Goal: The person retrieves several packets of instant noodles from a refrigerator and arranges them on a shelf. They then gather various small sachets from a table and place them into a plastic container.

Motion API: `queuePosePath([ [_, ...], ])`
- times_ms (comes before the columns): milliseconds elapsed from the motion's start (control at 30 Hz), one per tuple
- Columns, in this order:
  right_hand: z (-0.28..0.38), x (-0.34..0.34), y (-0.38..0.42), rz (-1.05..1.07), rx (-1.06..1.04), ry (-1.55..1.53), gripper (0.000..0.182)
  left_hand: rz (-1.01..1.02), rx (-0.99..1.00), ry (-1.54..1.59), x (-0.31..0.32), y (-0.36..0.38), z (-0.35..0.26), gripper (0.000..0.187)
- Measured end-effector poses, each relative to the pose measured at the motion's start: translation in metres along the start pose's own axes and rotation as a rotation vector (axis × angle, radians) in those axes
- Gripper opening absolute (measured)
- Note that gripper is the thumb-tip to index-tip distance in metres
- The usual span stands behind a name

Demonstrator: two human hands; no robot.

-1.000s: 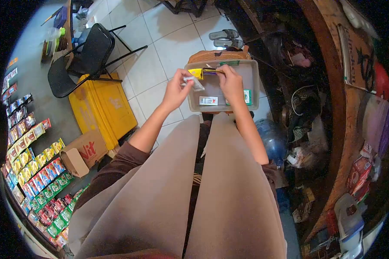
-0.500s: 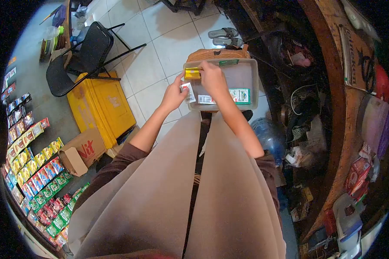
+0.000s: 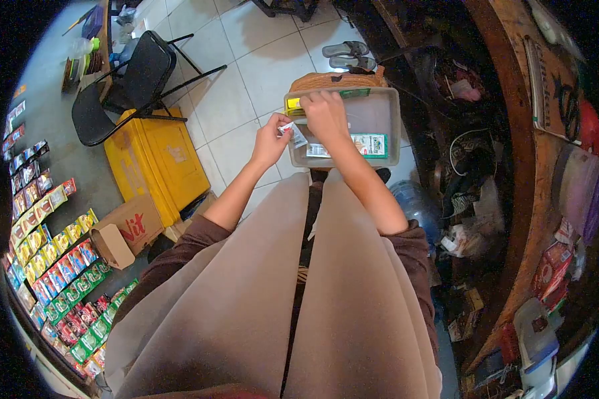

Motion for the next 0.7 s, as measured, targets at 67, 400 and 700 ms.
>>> queuePosePath([
  [67, 0.000, 0.002, -0.001, -0.025, -0.007, 0.039, 0.009, -0.044, 0.016, 0.029, 0.005, 0.009, 0.001, 0.025],
  [400, 0.005, 0.021, -0.010, 0.080, -0.109, 0.180, 0.011, 0.038, -0.155, -0.037, 0.053, 0.007, 0.044, 0.021],
  [700, 0.004, 0.028, -0.019, 0.059, -0.142, 0.210, 0.011, 0.265, -0.105, -0.635, 0.084, 0.004, 0.043, 0.025],
])
Point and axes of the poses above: each hand's wrist, its own y-axis away from the middle knuckle, its own x-axis out of the palm, z = x × y, the point moved 2 cm from there along -y, towards the middle knuckle, and after that the axes turned 13 degrees about y, right-handed, at the moved point
